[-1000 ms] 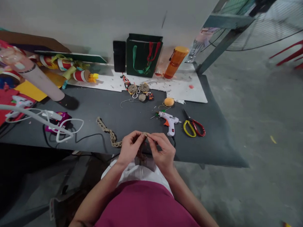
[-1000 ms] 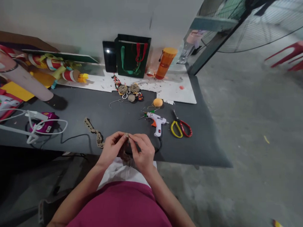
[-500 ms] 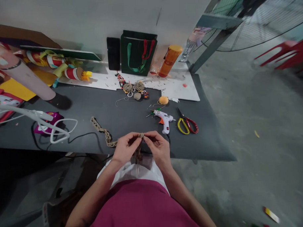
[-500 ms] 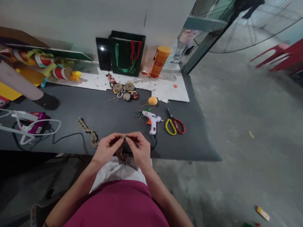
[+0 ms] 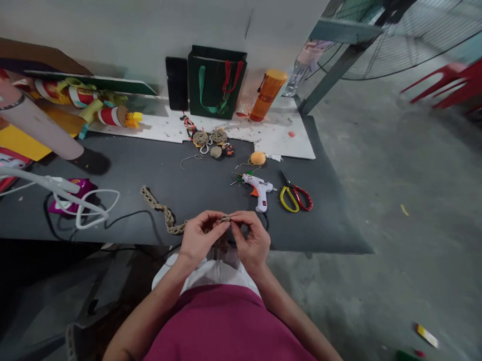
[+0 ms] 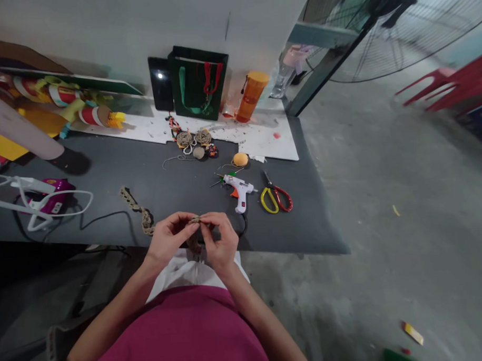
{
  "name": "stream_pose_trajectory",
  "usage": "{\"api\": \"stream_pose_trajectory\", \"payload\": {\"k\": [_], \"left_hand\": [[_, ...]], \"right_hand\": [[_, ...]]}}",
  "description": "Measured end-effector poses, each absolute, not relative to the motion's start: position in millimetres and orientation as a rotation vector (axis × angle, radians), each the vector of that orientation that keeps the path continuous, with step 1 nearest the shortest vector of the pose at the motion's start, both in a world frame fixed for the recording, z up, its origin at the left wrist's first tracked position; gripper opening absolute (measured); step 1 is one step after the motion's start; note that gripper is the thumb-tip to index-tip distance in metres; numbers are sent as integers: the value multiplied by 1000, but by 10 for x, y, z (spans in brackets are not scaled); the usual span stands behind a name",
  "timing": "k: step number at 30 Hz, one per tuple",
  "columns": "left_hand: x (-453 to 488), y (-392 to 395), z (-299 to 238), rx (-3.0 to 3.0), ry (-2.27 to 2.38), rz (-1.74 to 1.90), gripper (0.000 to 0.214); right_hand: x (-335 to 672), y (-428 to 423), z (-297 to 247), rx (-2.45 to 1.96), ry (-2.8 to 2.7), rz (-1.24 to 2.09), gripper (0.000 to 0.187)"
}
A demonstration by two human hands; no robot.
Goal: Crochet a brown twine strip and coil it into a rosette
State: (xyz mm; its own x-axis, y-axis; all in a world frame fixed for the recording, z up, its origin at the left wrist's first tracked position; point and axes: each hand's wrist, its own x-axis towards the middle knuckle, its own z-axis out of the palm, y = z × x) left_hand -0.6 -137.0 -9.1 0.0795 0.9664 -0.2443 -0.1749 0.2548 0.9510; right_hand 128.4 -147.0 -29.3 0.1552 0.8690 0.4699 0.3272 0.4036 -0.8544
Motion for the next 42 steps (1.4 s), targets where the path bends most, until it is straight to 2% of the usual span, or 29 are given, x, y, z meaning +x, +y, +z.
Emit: {"api": "stream_pose_trajectory", "payload": {"k": [8, 21, 30, 34, 42], "left_hand": [[29, -1392, -23, 894, 1160, 1088, 29], [-16, -1388, -40, 976, 1179, 1067, 24], [-27, -1359, -43, 953, 1186, 1029, 25], [-69, -1365, -26, 985, 1154, 1016, 24], [-138, -1357, 26, 1276, 1093, 1039, 25]], "right_hand": [[1301, -1502, -294, -1115, -1571, 282, 19], [1311, -1513, -221, -1104, -1665, 201, 23], [1351, -1540, -231, -1153, -1723, 268, 21], [1331, -1550, -198, -1131, -1635, 455, 17], [1368, -1498, -244, -1227, -1202, 1110, 13]]}}
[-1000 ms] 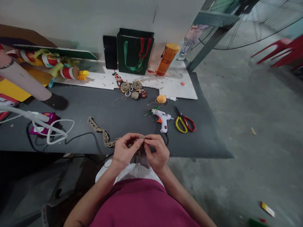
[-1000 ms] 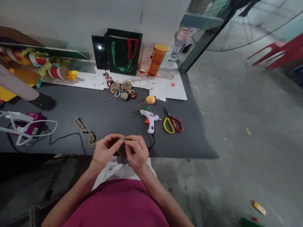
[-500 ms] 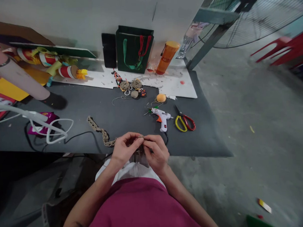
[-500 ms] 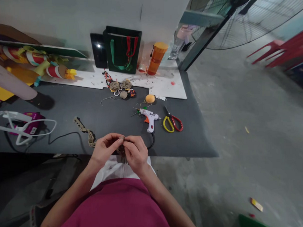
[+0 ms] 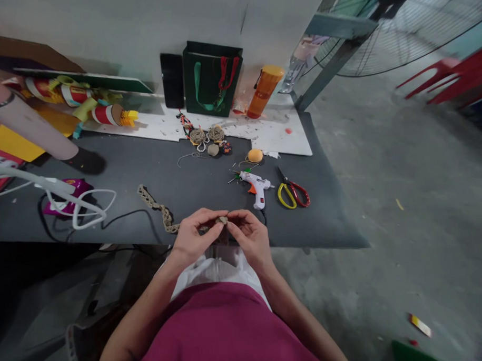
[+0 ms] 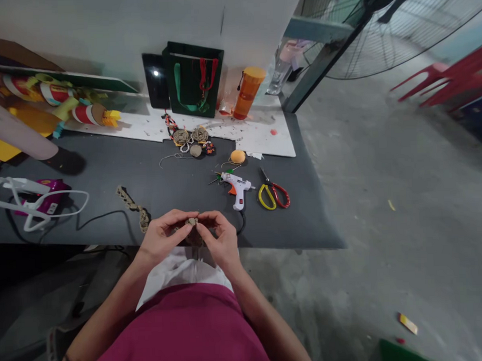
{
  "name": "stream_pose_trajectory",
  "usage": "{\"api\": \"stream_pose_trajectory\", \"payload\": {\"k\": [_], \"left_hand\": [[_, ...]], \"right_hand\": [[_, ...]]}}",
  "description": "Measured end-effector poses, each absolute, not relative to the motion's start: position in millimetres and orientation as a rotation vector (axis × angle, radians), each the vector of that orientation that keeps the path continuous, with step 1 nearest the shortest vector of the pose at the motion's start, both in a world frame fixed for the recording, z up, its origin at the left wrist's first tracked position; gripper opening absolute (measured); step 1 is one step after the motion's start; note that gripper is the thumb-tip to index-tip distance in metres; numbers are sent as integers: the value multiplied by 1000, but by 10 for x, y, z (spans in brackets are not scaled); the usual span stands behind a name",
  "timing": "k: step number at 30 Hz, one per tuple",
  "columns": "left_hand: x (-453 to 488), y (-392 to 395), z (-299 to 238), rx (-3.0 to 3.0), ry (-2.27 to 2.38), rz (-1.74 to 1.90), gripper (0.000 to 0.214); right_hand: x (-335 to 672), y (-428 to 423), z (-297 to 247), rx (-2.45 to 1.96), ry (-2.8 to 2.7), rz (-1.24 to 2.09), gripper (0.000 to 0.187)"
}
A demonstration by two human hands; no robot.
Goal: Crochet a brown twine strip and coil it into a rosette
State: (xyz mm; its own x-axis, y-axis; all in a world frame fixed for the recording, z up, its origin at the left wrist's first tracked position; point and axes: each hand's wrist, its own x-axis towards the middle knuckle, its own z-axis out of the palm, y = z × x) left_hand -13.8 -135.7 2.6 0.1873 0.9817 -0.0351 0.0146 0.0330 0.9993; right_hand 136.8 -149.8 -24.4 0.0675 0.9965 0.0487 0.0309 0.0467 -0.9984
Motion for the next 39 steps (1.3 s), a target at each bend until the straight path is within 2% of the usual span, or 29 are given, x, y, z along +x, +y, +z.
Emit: {"api": "stream_pose_trajectory", "payload": {"k": [16, 26, 33, 39], "left_hand": [[-107, -1352, 90, 1413, 1069, 932, 42], [-53, -1365, 36, 1289, 1112, 1008, 32], [-119, -1329, 92, 1421, 1162, 953, 40], [-119, -1341, 125, 1566, 1172, 965, 40]], "right_hand": [[1378, -1482, -379, -1165, -995, 1234, 19], [1330, -1512, -386, -1106, -957, 1209, 15], [1458, -1473, -308, -1107, -1103, 1357, 21], [1468, -1453, -361, -1093, -1051, 1360, 19]]}}
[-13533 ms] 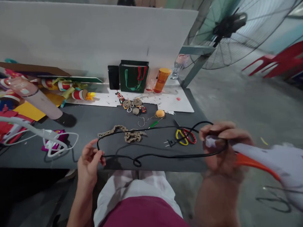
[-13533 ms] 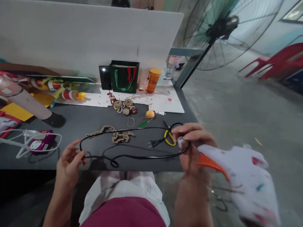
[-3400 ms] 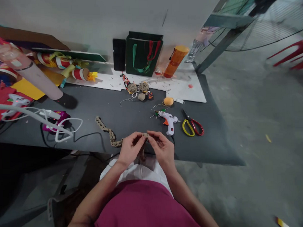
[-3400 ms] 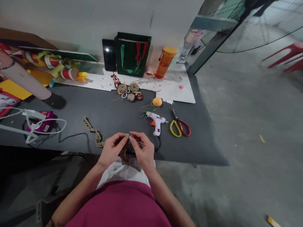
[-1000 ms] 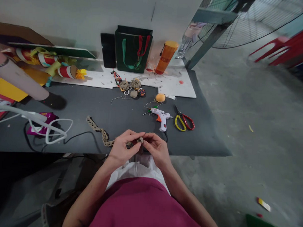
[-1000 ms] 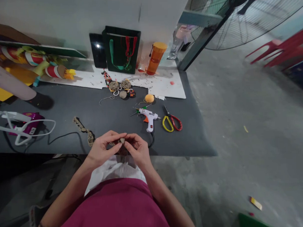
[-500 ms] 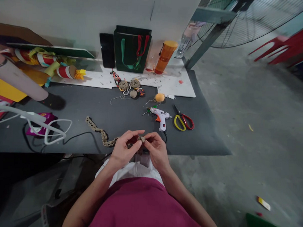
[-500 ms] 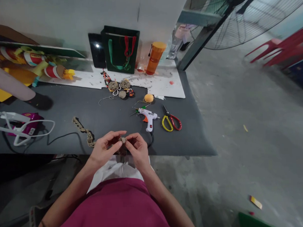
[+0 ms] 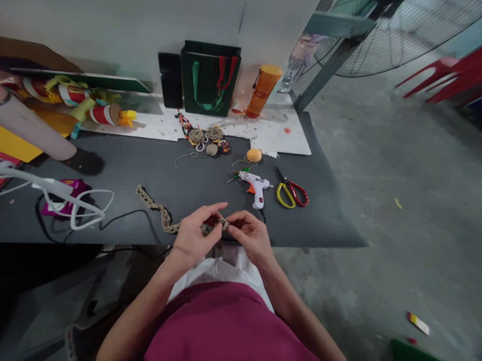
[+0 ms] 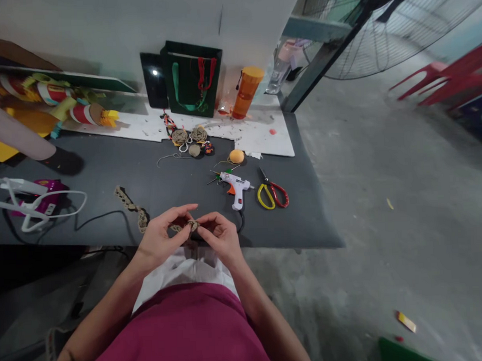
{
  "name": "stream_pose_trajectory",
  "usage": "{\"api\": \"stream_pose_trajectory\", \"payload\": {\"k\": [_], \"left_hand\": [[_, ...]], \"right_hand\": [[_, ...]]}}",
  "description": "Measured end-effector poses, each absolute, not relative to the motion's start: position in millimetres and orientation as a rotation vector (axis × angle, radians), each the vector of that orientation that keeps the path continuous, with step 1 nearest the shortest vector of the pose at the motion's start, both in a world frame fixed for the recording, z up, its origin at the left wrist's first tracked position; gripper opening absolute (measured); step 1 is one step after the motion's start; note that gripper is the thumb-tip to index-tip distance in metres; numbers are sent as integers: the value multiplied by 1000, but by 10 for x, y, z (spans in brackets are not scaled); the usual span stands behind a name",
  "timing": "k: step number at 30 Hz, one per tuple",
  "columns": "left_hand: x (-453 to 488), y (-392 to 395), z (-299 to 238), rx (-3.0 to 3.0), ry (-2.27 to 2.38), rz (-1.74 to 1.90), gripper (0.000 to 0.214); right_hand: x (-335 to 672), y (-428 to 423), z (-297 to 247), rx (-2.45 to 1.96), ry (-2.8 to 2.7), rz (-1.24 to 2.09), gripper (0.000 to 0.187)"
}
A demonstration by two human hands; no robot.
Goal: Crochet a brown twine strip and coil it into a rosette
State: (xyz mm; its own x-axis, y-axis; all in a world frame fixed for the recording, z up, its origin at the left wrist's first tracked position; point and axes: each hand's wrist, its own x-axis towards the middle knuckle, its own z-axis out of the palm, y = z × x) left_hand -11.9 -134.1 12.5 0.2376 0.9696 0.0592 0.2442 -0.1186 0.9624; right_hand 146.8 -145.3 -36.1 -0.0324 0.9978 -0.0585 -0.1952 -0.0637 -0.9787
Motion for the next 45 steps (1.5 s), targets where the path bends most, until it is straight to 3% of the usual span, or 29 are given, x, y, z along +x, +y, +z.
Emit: {"api": "stream_pose_trajectory", "payload": {"k": [9, 23, 36, 45], "left_hand": [[-111, -1370, 161, 1563, 1134, 985, 38], [-130, -1409, 230, 1644, 1081, 1039, 40], [-131, -1401, 179, 1266, 974, 980, 40], [-139, -1410, 208, 1179, 1012, 984, 38]], "right_hand": [[1393, -1537, -328, -1037, -1040, 1189, 8], [1381, -1519, -253, -835, -580, 1682, 28], [1359, -1559, -256, -933, -743, 1460, 25], [1374, -1549, -230, -958, -717, 1511, 25]]}}
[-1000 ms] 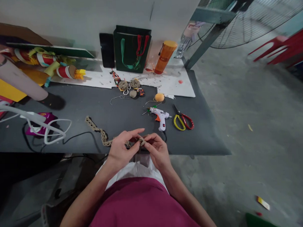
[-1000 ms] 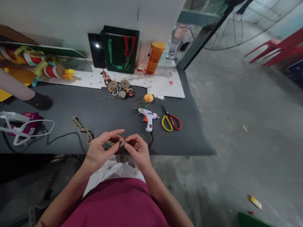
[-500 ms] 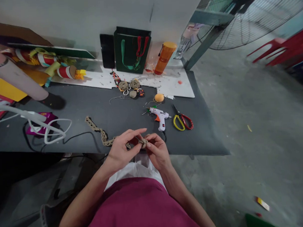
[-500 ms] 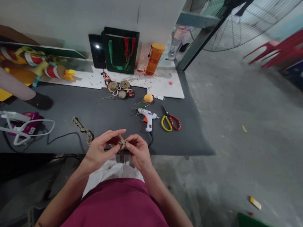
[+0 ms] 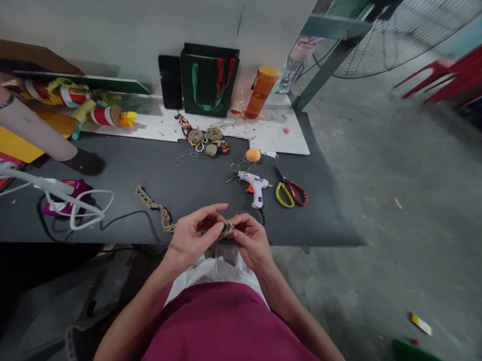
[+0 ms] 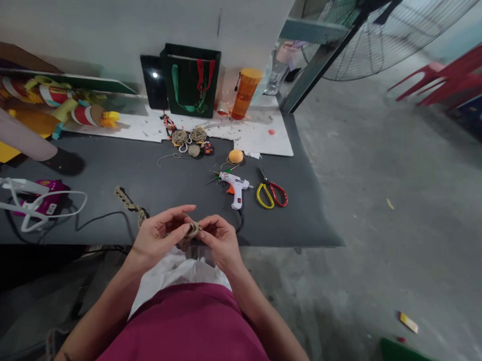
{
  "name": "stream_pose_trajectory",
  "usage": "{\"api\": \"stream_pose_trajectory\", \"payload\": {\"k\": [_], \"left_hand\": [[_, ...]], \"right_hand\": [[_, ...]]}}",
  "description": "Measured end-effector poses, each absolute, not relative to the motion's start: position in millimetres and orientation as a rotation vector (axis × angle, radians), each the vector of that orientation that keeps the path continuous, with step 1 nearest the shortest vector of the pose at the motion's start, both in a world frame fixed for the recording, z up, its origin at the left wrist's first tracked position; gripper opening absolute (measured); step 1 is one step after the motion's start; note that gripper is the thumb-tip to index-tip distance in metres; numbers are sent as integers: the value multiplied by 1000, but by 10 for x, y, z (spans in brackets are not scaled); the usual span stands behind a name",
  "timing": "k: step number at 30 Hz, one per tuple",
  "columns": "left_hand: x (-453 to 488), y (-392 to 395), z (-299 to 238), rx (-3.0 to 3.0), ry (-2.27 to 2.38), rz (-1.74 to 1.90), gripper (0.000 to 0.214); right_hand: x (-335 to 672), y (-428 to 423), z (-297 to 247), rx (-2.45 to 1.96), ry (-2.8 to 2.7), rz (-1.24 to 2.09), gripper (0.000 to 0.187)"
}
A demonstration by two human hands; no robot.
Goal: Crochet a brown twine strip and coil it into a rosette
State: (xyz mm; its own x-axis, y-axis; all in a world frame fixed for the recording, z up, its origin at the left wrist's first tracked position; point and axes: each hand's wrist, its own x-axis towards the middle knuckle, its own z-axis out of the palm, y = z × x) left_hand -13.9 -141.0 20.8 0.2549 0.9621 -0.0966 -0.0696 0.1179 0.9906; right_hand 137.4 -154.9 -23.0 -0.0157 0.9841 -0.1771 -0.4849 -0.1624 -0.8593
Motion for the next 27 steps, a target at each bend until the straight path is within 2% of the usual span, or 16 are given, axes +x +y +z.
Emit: {"api": "stream_pose_trajectory", "payload": {"k": [11, 18, 21, 27], "left_hand": [[-135, -1418, 274, 1247, 1029, 924, 42], [-116, -1389, 197, 1129, 1007, 951, 50], [-124, -1385, 196, 1148, 1028, 951, 49], [-138, -1381, 227, 1230, 999, 980, 46]], "right_hand": [[1357, -1555, -255, -947, -669, 1527, 28], [1349, -1596, -283, -917, -912, 1274, 13], [1361, -1612, -290, -951, -993, 1218, 12], [1375, -1600, -264, -967, -813, 1469, 23]]}}
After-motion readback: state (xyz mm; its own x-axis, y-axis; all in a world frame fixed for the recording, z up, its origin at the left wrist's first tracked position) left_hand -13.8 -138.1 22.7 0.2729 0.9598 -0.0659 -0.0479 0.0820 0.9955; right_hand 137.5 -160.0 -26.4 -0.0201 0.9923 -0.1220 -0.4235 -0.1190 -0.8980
